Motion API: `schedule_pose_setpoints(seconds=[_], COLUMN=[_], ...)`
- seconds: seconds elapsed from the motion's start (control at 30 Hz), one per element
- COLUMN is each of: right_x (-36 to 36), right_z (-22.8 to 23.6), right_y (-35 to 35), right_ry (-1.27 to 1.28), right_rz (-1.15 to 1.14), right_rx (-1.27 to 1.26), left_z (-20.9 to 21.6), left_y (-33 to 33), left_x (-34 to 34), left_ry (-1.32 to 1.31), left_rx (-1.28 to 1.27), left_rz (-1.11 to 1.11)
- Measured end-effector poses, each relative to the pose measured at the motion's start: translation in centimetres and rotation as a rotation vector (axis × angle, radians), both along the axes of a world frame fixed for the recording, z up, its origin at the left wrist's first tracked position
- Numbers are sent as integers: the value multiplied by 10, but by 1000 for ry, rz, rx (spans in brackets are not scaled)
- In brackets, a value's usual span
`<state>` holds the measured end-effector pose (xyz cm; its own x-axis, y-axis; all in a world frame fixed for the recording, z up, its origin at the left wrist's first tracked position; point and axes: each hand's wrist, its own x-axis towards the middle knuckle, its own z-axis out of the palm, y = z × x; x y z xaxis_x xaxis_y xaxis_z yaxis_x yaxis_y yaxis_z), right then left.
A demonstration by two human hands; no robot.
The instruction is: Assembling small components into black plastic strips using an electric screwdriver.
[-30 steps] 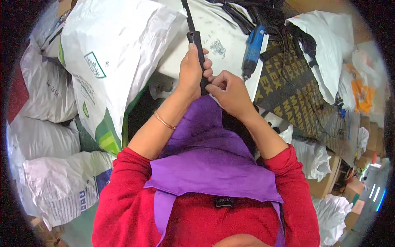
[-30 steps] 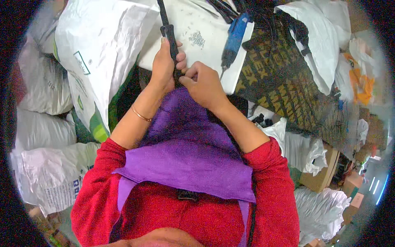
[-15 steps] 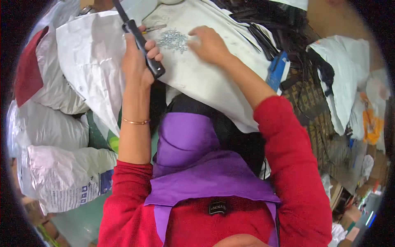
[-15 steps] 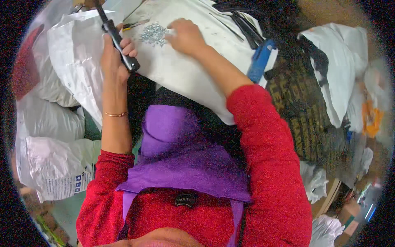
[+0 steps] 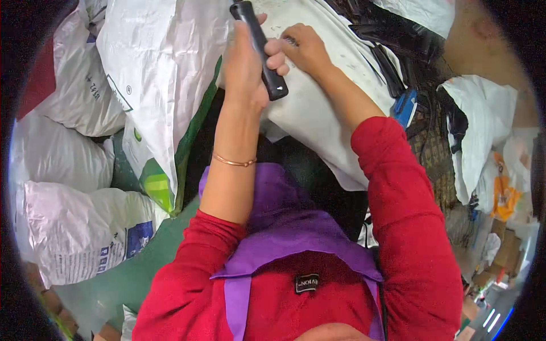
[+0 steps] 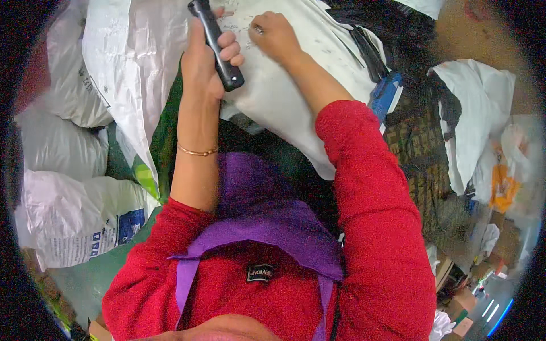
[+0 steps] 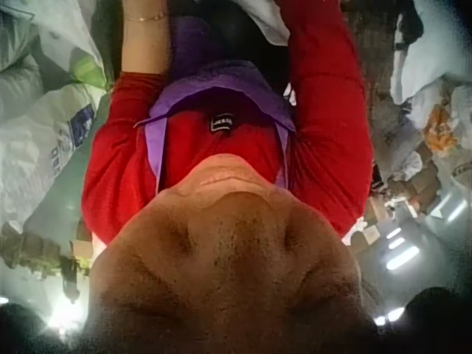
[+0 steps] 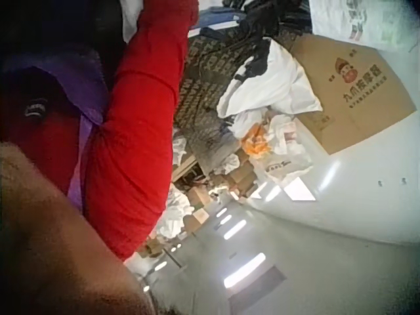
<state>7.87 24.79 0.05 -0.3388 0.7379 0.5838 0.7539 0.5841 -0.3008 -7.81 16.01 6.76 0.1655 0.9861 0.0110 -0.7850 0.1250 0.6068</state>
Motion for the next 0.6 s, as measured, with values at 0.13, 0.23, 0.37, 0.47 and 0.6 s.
schedule_pose_setpoints(seconds=[0.13,0.23,0.37,0.47,0.6], right_x=[25,56,59,42,43], right_z=[8,22,31,36,19], right_y=[-3,-2,-36,-64,-69], right_ry=[235,379,274,207,107], right_rz=[-12,-54,-199,-311,-350], right_rx=[-194,-289,-376,-557,-341], left_z=[-9,-8,-23,-32,-32], left_y=[-2,-7,-8,-13,-26], left_x=[7,15,7,8,20], left_ry=[4,8,36,-50,-55], left_rx=[20,-62,-187,-204,-293], left_rz=[-33,-160,-207,-240,-369])
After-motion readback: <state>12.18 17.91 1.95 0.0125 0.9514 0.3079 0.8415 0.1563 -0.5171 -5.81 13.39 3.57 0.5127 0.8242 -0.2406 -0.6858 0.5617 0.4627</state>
